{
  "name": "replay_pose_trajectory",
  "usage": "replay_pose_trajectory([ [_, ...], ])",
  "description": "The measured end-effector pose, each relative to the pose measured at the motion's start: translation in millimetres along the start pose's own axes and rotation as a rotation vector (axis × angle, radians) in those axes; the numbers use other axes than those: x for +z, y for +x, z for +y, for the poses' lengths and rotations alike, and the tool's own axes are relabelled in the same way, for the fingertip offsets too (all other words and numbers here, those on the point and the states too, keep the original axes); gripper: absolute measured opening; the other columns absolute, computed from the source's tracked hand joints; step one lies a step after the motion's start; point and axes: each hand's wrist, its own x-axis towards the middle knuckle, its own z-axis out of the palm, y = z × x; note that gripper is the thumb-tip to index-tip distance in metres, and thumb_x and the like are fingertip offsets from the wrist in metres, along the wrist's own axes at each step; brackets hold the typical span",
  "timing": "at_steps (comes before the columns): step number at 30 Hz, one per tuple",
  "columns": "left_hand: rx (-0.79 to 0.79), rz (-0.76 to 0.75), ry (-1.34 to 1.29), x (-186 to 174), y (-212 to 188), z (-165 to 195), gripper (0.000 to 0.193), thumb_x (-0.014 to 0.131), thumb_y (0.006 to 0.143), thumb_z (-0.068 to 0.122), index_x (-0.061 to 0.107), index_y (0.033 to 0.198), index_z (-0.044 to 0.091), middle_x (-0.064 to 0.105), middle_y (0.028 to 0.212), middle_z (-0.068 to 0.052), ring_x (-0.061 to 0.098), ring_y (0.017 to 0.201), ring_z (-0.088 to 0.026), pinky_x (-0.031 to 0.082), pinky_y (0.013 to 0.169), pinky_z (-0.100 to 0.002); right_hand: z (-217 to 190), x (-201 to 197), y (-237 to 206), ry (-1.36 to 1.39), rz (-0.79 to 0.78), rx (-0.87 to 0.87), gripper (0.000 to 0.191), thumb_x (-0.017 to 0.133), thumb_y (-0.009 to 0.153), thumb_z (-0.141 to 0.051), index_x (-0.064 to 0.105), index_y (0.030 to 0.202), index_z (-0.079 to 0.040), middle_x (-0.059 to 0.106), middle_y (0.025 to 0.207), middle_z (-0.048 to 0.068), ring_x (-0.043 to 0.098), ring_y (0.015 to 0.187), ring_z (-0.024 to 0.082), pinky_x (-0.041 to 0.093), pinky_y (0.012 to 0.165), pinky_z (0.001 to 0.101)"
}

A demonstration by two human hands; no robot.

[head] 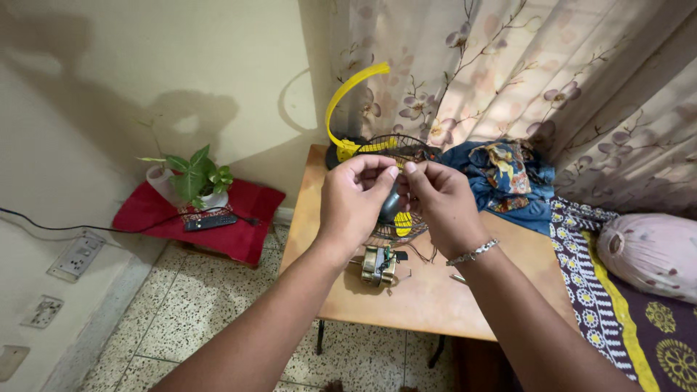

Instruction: The person services an electric fan on a small wooden table. They handle the fan motor assembly, unscrew and remove its housing with a screwdriver, sort small screws and parts on the table, and work on the motor by hand, repositioning the unit repeatedly while loosening and adjusting its components.

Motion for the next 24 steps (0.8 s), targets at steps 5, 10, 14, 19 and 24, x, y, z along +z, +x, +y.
replay_pose_trajectory([
  [5,0.056,0.028,0.02,-2,-2,-1,0.016,0.072,0.093,0.006,0.072,0.106,-0.003,0.076,0.094,-0.007,0.072,0.083,-0.01,0.06,0.077,-0.025,-7,0,-5,-0.067,-0.043,-0.171,0.012,0.071,0.092,-0.008,0.067,0.1,-0.001,0.069,0.087,0.001,0.063,0.075,0.007,0.052,0.067,0.0219],
  [10,0.071,0.026,0.012,1,-4,1,0.016,0.07,0.094,0.006,0.072,0.107,-0.003,0.076,0.094,-0.007,0.073,0.083,-0.01,0.06,0.077,-0.025,-11,1,-4,0.127,-0.007,-0.056,0.012,0.064,0.096,-0.016,0.065,0.1,-0.005,0.069,0.087,0.001,0.066,0.074,0.008,0.056,0.066,0.0237],
  [14,0.06,0.022,0.042,2,-4,6,0.016,0.07,0.094,0.007,0.072,0.107,-0.003,0.076,0.094,-0.007,0.072,0.082,-0.009,0.061,0.077,-0.026,-10,-1,-3,-0.007,-0.056,-0.058,0.019,0.066,0.102,-0.017,0.068,0.1,0.002,0.069,0.083,0.004,0.062,0.071,0.01,0.052,0.065,0.0238],
  [19,0.01,0.023,0.001,4,-1,2,0.018,0.07,0.094,0.012,0.072,0.105,-0.002,0.074,0.09,-0.004,0.07,0.079,-0.008,0.06,0.074,-0.024,-14,-6,-3,-0.153,-0.057,-0.231,0.01,0.071,0.094,-0.006,0.069,0.101,0.001,0.072,0.086,0.0,0.066,0.076,0.005,0.056,0.068,0.0217],
  [24,-0.102,0.048,-0.041,12,1,-9,0.02,0.071,0.096,0.017,0.073,0.102,-0.002,0.069,0.083,0.0,0.063,0.073,-0.007,0.054,0.067,-0.023,-15,-13,-9,-0.321,-0.002,-0.303,0.01,0.073,0.092,-0.002,0.073,0.101,0.002,0.074,0.088,0.002,0.068,0.077,0.004,0.056,0.066,0.0209],
])
